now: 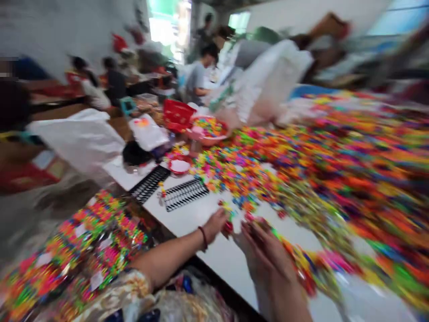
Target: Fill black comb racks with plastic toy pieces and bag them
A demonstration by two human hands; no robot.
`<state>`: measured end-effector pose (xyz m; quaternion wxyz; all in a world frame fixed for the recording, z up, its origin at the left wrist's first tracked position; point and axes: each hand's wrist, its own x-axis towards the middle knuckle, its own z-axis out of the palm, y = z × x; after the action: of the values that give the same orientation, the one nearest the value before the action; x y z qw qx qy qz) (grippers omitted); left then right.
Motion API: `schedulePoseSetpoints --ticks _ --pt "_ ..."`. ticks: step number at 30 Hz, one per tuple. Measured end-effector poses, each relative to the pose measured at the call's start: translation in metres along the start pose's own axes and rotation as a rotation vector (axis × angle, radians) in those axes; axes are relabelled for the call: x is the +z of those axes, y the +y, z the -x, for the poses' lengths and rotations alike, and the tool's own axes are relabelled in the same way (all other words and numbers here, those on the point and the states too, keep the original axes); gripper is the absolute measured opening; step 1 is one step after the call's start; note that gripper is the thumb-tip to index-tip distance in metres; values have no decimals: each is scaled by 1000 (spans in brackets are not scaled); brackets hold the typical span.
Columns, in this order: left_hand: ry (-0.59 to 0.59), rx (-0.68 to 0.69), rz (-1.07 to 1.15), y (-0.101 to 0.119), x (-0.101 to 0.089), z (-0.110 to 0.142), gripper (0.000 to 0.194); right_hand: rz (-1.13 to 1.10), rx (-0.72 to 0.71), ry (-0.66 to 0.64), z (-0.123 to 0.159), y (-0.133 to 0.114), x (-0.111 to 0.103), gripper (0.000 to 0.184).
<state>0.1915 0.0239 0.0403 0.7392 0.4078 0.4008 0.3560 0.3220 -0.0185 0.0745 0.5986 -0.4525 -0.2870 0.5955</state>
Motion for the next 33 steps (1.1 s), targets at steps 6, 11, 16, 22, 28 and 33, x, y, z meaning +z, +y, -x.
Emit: schedulePoseSetpoints --ticks 6,11,16,22,28,33 --pt "10 93 63 -6 0 -6 51 -169 163 156 42 1 -18 33" --pt "49 118 78 -5 3 5 49 -130 119 193 55 10 -8 37" --pt "48 102 155 -2 4 21 41 -96 78 270 68 14 -6 37" --pt "-46 -30 227 6 -1 44 35 -141 46 350 77 16 -6 38" --pt "20 117 -13 6 -11 52 26 -17 -18 366 85 17 -5 36" --pt "-86 -3 78 7 -11 58 26 236 -46 345 90 21 2 38"
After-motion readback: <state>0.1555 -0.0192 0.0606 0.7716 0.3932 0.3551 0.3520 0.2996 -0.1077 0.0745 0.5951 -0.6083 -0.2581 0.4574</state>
